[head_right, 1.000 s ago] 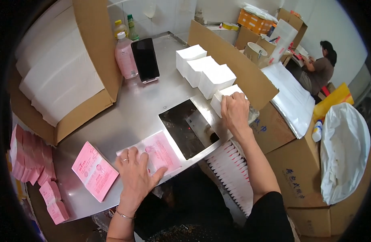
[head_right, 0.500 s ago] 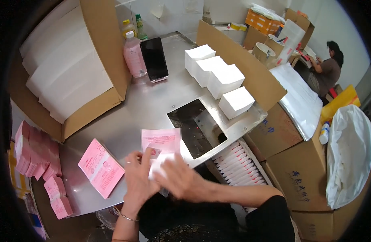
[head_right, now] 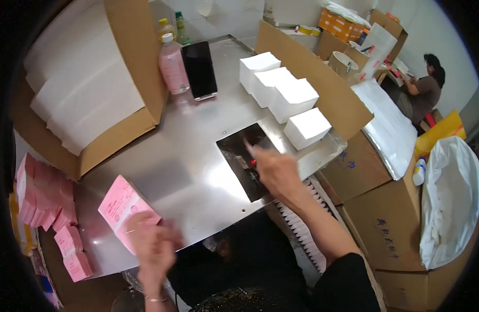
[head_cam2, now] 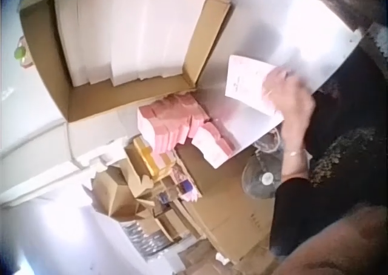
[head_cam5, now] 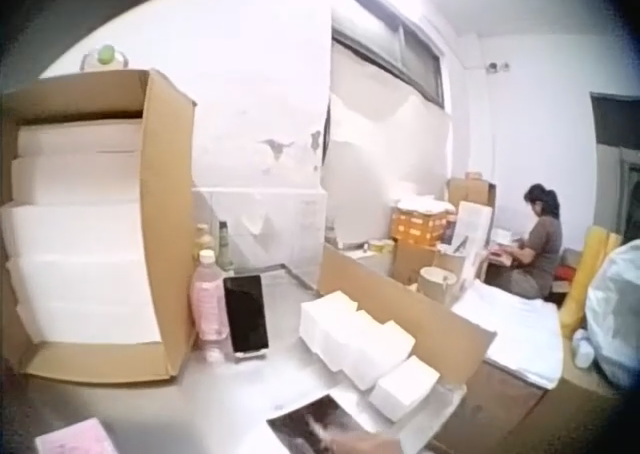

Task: Packing pink paper sachets into white boxes and organizing them on a workbench.

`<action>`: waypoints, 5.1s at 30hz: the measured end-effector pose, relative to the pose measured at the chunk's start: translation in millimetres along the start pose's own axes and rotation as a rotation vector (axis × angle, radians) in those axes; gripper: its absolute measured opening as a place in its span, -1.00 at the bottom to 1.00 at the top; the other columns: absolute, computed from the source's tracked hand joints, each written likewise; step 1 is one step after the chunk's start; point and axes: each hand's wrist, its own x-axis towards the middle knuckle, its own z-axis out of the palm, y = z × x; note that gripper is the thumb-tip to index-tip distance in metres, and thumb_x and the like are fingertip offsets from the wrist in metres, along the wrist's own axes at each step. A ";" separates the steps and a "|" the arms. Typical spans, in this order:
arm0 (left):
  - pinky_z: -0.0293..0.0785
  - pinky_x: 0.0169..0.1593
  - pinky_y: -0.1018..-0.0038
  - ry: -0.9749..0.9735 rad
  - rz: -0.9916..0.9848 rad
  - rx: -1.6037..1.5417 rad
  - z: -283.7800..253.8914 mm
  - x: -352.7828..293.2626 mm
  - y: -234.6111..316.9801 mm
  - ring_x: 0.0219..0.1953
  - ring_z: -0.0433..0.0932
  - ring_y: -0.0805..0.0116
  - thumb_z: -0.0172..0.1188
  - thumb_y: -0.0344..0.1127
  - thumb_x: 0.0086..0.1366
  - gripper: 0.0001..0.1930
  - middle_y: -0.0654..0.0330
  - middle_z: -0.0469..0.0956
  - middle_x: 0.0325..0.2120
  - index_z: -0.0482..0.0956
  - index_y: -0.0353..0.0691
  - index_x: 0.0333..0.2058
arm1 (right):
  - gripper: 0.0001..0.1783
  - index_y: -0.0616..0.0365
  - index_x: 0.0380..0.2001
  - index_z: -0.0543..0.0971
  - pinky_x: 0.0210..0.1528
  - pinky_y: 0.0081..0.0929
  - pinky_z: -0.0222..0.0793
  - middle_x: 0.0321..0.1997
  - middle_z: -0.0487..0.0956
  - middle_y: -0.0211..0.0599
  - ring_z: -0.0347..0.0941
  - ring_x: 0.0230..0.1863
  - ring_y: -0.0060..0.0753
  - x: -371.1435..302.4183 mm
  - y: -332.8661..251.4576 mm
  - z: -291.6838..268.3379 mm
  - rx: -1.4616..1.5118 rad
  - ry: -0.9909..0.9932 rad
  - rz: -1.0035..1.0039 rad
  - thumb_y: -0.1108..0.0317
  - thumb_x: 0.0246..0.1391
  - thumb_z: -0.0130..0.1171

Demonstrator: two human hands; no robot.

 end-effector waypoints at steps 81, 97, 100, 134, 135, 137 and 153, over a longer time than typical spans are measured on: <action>0.10 0.26 0.06 -0.047 -0.398 0.401 -34.6 -12.8 -41.5 0.06 0.33 -0.05 0.16 -0.51 0.01 -0.68 -0.01 0.41 -0.14 0.47 -0.25 -0.19 | -0.79 0.22 -0.36 0.61 -0.13 -0.14 0.29 -0.30 0.50 -0.15 0.42 -0.14 -0.12 -0.4 81.3 -8.9 -0.519 0.305 0.179 0.27 0.13 0.19; 0.27 -0.18 0.20 -0.203 0.095 -0.024 66.4 27.2 19.0 -0.21 0.38 0.03 0.25 -0.44 0.20 -0.85 0.00 0.42 -0.31 0.49 -0.26 -0.26 | -0.79 0.26 -0.22 0.65 -0.11 -0.11 0.34 -0.26 0.53 0.00 0.44 -0.14 0.03 1.5 91.8 -27.1 -0.261 0.356 0.090 0.51 0.07 0.12; 0.33 -0.10 0.15 -0.276 0.180 -0.088 74.8 33.6 36.1 -0.08 0.43 -0.03 0.26 -0.43 0.12 -0.72 -0.07 0.44 -0.12 0.51 -0.33 -0.18 | -0.61 0.28 -0.02 0.57 -0.01 -0.05 0.44 0.01 0.57 -0.01 0.52 -0.02 0.06 -1.5 76.9 -16.2 -0.204 0.403 -0.048 0.59 0.01 0.10; 0.22 0.03 0.05 -0.214 0.118 0.211 66.6 52.3 29.7 -0.08 0.38 0.00 0.37 0.18 0.05 -0.40 -0.02 0.42 -0.12 0.53 -0.24 -0.17 | -0.83 0.28 -0.45 0.64 -0.12 -0.07 0.33 -0.35 0.48 -0.07 0.41 -0.17 -0.03 -3.1 90.3 -24.6 -0.224 0.246 0.213 0.41 0.12 0.15; 0.28 -0.02 0.07 -0.265 0.082 0.251 62.5 52.8 35.7 -0.11 0.40 0.01 0.38 0.17 0.05 -0.41 0.00 0.42 -0.13 0.54 -0.24 -0.18 | -0.83 0.28 -0.45 0.64 -0.12 -0.07 0.33 -0.35 0.48 -0.07 0.41 -0.17 -0.03 -4.7 91.2 -25.6 -0.225 0.248 0.215 0.41 0.12 0.15; 0.37 -0.14 0.12 -0.290 0.057 0.258 62.4 49.5 35.1 -0.19 0.42 0.03 0.39 0.10 0.07 -0.46 0.03 0.44 -0.16 0.54 -0.25 -0.18 | -0.83 0.27 -0.28 0.66 -0.09 -0.09 0.34 -0.26 0.52 -0.05 0.43 -0.12 -0.01 -7.8 92.1 -27.1 -0.232 0.257 0.186 0.49 0.07 0.15; 0.35 -0.17 0.24 -0.335 0.050 0.008 55.9 41.0 43.4 -0.28 0.43 0.08 0.34 -0.28 0.01 -0.16 0.05 0.39 -0.32 0.29 -0.16 0.34 | -0.70 0.24 -0.17 0.55 0.27 0.52 0.06 -0.14 0.55 0.02 0.47 0.06 0.03 3.2 -59.7 54.2 -0.251 -0.167 -0.342 0.33 0.03 0.12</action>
